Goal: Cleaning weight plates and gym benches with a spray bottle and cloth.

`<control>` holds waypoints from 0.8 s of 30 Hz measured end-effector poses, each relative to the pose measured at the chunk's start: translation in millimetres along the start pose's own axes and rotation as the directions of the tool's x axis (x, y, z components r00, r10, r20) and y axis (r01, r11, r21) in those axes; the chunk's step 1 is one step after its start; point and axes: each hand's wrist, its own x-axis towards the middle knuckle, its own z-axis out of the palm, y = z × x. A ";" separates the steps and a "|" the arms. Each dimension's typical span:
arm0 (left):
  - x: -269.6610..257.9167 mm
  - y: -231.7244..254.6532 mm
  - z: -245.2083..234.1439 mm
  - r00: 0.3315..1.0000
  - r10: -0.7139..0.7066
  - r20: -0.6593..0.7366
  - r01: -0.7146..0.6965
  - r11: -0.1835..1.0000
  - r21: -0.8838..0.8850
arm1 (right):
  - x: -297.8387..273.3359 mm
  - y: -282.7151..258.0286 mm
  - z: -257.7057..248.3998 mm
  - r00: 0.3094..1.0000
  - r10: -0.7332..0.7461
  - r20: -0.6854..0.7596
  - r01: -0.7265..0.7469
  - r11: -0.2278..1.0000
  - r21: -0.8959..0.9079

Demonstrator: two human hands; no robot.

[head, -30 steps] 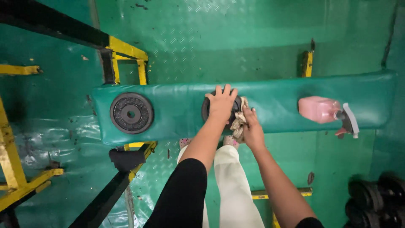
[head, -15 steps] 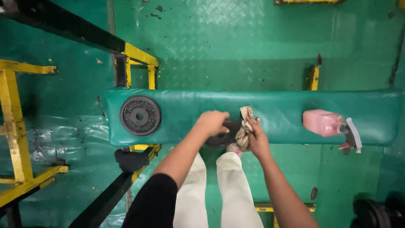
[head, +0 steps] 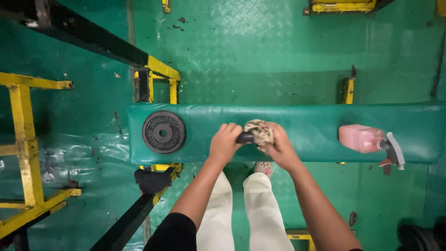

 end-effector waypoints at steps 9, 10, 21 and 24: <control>-7.3 -6.1 60.3 0.776 -0.539 -0.327 0.302 0.773 -0.558 | -28.5 5.7 39.8 0.999 -0.026 -0.042 0.009 0.928 -0.374; -1.1 4.7 59.6 0.661 -0.649 -0.376 0.402 0.730 -0.553 | -34.9 11.6 46.7 0.995 0.045 -0.088 -0.076 0.917 -0.391; -6.3 -43.0 61.7 0.539 -0.817 0.206 0.463 0.083 -0.882 | -6.6 -12.8 107.1 0.995 -0.087 -0.046 0.061 0.915 -0.399; -18.8 -38.3 49.1 0.594 -0.766 0.245 0.462 0.076 -0.883 | 0.5 5.5 108.5 0.996 -0.088 -0.031 0.066 0.897 -0.436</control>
